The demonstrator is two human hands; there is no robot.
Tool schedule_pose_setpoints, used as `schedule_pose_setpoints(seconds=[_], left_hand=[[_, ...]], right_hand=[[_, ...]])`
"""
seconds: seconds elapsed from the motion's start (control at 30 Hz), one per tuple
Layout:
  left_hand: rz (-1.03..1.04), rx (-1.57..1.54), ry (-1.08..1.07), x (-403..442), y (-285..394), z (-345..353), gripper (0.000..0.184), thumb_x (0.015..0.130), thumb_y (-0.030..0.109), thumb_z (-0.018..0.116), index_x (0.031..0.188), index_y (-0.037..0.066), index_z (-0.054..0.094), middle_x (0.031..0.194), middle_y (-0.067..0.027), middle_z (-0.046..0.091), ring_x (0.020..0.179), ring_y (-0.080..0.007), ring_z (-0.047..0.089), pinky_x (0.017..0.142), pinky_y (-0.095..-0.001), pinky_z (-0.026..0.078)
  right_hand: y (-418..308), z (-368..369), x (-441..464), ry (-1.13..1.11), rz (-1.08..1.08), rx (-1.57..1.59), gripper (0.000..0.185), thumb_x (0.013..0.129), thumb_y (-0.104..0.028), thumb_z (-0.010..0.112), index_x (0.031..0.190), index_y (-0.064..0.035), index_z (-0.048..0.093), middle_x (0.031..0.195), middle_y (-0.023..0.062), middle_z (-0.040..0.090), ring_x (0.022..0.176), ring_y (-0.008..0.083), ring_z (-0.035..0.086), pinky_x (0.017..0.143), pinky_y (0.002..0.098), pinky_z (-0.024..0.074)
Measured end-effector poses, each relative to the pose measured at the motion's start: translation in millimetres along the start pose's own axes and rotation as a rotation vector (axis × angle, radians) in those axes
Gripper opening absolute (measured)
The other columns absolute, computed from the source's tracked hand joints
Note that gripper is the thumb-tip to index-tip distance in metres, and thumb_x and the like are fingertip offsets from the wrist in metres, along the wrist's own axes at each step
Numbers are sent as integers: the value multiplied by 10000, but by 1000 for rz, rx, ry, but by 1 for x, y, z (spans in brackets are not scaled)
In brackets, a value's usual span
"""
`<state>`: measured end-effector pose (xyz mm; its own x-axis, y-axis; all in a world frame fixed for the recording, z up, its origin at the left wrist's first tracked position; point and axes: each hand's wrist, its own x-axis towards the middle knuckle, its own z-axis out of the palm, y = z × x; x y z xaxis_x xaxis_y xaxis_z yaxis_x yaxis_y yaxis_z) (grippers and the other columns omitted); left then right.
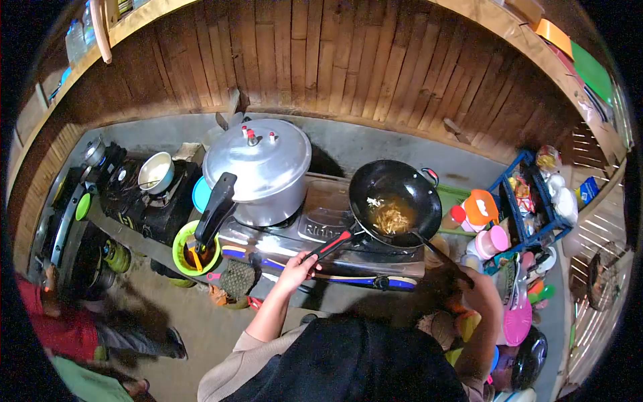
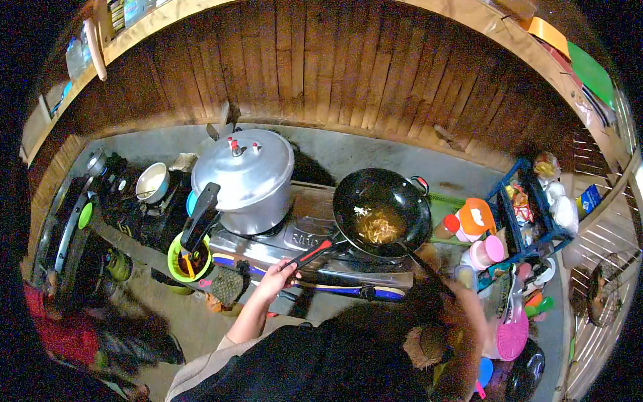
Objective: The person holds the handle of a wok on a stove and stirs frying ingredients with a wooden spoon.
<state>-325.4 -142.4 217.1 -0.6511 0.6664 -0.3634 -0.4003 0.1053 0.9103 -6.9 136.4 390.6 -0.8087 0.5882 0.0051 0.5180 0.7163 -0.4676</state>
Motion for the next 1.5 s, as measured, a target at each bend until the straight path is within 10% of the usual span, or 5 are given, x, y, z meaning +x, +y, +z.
schedule_pose_setpoints(seconds=[0.77,1.5], left_hand=[[-2,0,-28,-9,-5,-9,278,960,314,473,1008,54,557,856,-65,699,628,-78,581,528,-199,391],[2,-88,-97,-2,-3,-14,339,944,177,483,1275,104,494,895,-49,699,602,-55,577,480,-173,349]], right_hand=[[35,105,98,361,-174,-7,345,842,-115,571,1182,-59,568,940,241,628,875,406,611,743,428,497],[20,-11,-24,12,18,93,450,769,-11,627,1212,-79,582,1050,202,646,922,258,651,795,369,497]])
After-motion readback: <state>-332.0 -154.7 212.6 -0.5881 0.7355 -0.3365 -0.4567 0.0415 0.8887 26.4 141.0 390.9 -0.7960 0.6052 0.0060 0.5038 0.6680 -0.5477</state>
